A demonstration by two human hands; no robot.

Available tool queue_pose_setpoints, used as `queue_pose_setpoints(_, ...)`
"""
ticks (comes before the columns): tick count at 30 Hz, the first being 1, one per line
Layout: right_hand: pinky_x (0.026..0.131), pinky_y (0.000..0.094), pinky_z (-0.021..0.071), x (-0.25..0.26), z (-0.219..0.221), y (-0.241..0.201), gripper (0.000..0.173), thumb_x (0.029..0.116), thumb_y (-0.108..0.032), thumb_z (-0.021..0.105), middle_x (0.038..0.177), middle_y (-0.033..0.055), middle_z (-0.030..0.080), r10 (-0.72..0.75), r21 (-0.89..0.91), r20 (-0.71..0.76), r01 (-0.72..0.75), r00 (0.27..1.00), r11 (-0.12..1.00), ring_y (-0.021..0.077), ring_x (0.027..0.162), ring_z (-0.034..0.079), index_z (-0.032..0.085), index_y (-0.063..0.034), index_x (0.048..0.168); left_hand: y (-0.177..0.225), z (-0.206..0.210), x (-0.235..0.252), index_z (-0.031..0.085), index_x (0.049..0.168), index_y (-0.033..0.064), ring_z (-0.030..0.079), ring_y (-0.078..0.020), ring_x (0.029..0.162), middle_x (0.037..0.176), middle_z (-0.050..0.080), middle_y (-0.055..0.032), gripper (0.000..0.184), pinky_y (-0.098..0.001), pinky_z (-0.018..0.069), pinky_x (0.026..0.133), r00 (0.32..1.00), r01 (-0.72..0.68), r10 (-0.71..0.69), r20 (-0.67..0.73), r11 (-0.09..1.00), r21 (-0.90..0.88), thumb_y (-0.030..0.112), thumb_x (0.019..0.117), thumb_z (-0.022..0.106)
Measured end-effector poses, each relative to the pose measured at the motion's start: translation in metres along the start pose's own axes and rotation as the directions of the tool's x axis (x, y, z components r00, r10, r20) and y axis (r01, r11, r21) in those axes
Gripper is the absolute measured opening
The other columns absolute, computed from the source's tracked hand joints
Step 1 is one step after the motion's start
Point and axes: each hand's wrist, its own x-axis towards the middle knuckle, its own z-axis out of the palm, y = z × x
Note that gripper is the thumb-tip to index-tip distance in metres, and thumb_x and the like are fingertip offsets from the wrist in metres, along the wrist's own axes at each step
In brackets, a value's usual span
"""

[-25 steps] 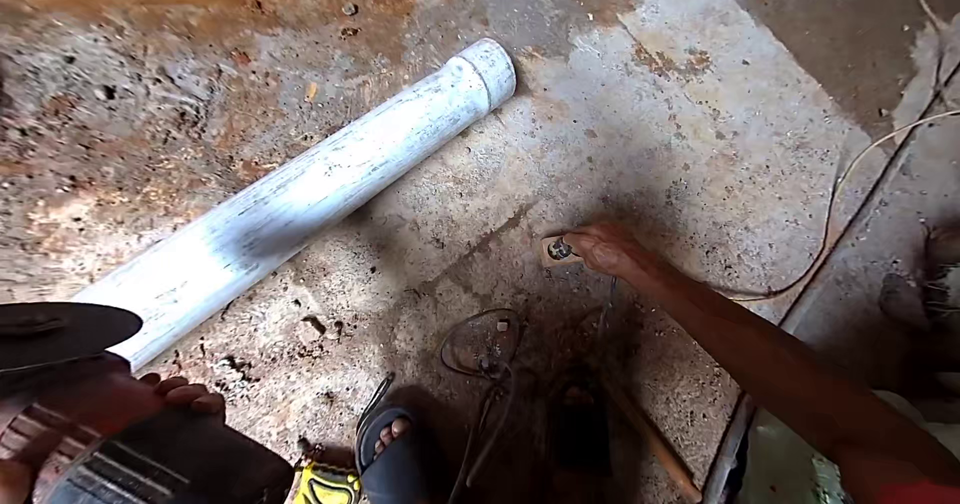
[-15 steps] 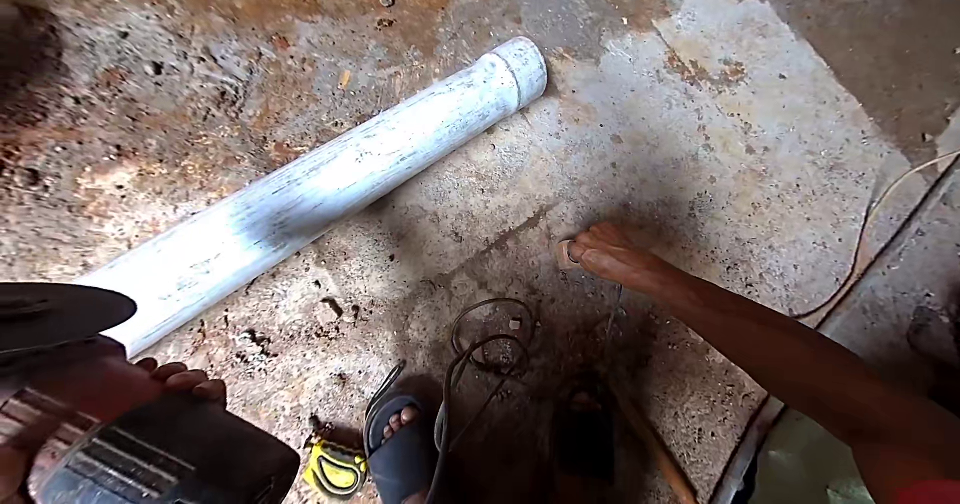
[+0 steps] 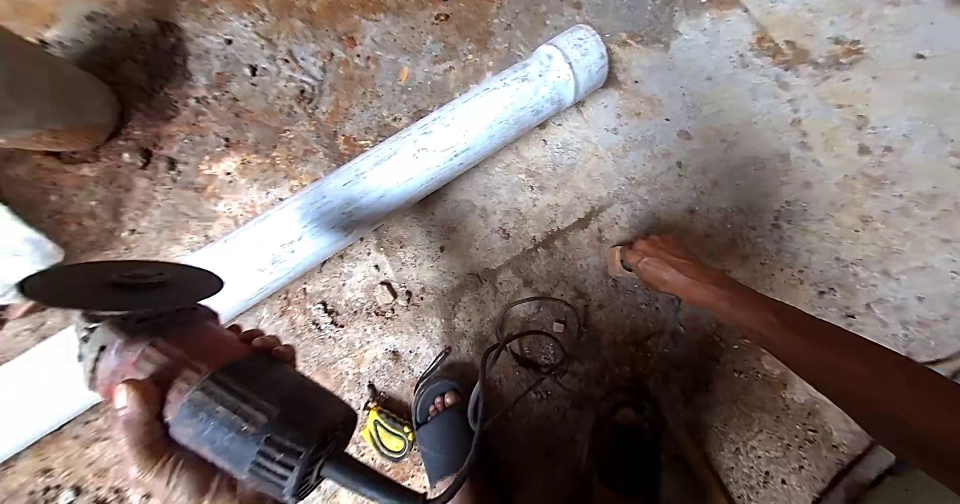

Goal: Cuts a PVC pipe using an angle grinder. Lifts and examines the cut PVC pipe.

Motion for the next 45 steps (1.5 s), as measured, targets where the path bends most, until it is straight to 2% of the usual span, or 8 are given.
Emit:
queue_pose_setpoints(13, 0.093, 0.0648, 0.0483, 0.006, -0.010, 0.005, 0.022, 0.0992, -0.010, 0.060, 0.115, 0.0278, 0.068, 0.061, -0.105, -0.037, -0.065, 0.997, 0.992, 0.0483, 0.109, 0.064, 0.070, 0.0042, 0.113, 0.013, 0.035, -0.029, 0.063, 0.111, 0.0037, 0.074, -0.0264, 0.084, 0.094, 0.072, -0.0153, 0.050, -0.0406, 0.0633, 0.073, 0.962, -0.255, 0.261, -0.077, 0.963, 0.089, 0.042, 0.0831, 0.078)
queue_pose_setpoints(21, 0.090, 0.0735, 0.0456, 0.028, -0.043, 0.112, 0.029, 0.0964, -0.010, 0.064, 0.120, 0.0356, 0.064, 0.392, 0.079, -0.318, -0.388, 0.863, 0.918, 0.0571, 0.113, 0.060, 0.065, 0.0055, 0.121, 0.012, 0.031, -0.052, 0.064, 0.108, 0.0039, 0.075, -0.0268, 0.081, 0.090, 0.073, -0.0167, 0.048, -0.0402, 0.0635, 0.072, 0.949, -0.264, 0.282, -0.139, 0.955, 0.135, 0.042, 0.0835, 0.076)
queue_pose_setpoints(27, 0.108, 0.0676, 0.0387, -0.018, -0.070, 0.004, 0.043, 0.1033, -0.020, 0.059, 0.136, 0.0356, 0.055, 0.212, 0.418, -0.699, 0.150, 0.683, 0.896, 0.0521, 0.129, 0.052, 0.058, 0.0095, 0.135, -0.016, 0.053, -0.065, 0.070, 0.108, 0.0083, 0.075, -0.0245, 0.086, 0.096, 0.075, -0.0137, 0.050, -0.0391, 0.0636, 0.076, 0.980, -0.186, 0.196, -0.039, 0.965, 0.182, 0.046, 0.0776, 0.082)
queue_pose_setpoints(29, 0.103, 0.0558, 0.0494, -0.037, -0.061, -0.068, 0.047, 0.1020, -0.028, 0.061, 0.130, 0.0279, 0.063, 0.051, 0.494, -0.729, 0.472, 0.683, 0.730, 0.0393, 0.120, 0.062, 0.059, 0.0063, 0.135, -0.029, 0.066, -0.066, 0.069, 0.109, 0.0084, 0.075, -0.0248, 0.085, 0.095, 0.075, -0.0139, 0.052, -0.0399, 0.0636, 0.076, 0.982, -0.183, 0.190, -0.010, 0.960, 0.213, 0.044, 0.0748, 0.085)
queue_pose_setpoints(32, 0.093, 0.0380, 0.0587, -0.056, -0.040, -0.162, 0.064, 0.0988, -0.047, 0.057, 0.129, 0.0165, 0.066, -0.309, 0.596, -0.704, 0.769, 0.639, 0.232, 0.0207, 0.110, 0.069, 0.055, 0.0033, 0.139, -0.055, 0.082, -0.060, 0.051, 0.120, 0.0018, 0.074, -0.0277, 0.084, 0.094, 0.073, -0.0162, 0.072, -0.0443, 0.0637, 0.077, 0.980, -0.195, 0.195, 0.029, 0.933, 0.302, 0.043, 0.0738, 0.087)
queue_pose_setpoints(35, 0.095, 0.0365, 0.0582, -0.075, -0.030, -0.220, 0.086, 0.0901, -0.051, 0.068, 0.131, 0.0138, 0.063, -0.518, 0.724, -0.624, 0.682, 0.585, -0.100, 0.0167, 0.112, 0.067, 0.039, 0.0031, 0.149, -0.076, 0.104, -0.053, 0.045, 0.124, -0.0024, 0.074, -0.0242, 0.082, 0.090, 0.073, -0.0131, 0.081, -0.0427, 0.0640, 0.077, 0.973, -0.212, 0.228, 0.020, 0.867, 0.452, 0.045, 0.0726, 0.087)
queue_pose_setpoints(41, 0.100, 0.0325, 0.0549, -0.076, -0.015, -0.210, 0.108, 0.0664, -0.035, 0.089, 0.130, 0.0113, 0.065, -0.239, 0.720, -0.655, 0.688, 0.717, 0.092, 0.0122, 0.114, 0.065, 0.035, 0.0002, 0.153, -0.118, 0.139, -0.035, 0.040, 0.133, -0.0022, 0.072, -0.0224, 0.082, 0.094, 0.069, -0.0130, 0.082, -0.0418, 0.0633, 0.076, 0.978, -0.180, 0.205, 0.029, 0.776, 0.605, 0.035, 0.0738, 0.082)
queue_pose_setpoints(45, 0.093, 0.0295, 0.0578, -0.066, -0.003, -0.180, 0.100, 0.0623, -0.030, 0.088, 0.121, 0.0065, 0.068, -0.096, 0.762, -0.640, 0.646, 0.762, 0.045, 0.0082, 0.105, 0.067, 0.043, -0.0024, 0.147, -0.151, 0.160, -0.025, 0.037, 0.137, -0.0026, 0.072, -0.0239, 0.090, 0.102, 0.069, -0.0158, 0.080, -0.0414, 0.0623, 0.082, 0.995, -0.101, 0.071, 0.072, 0.761, 0.641, 0.026, 0.0752, 0.081)
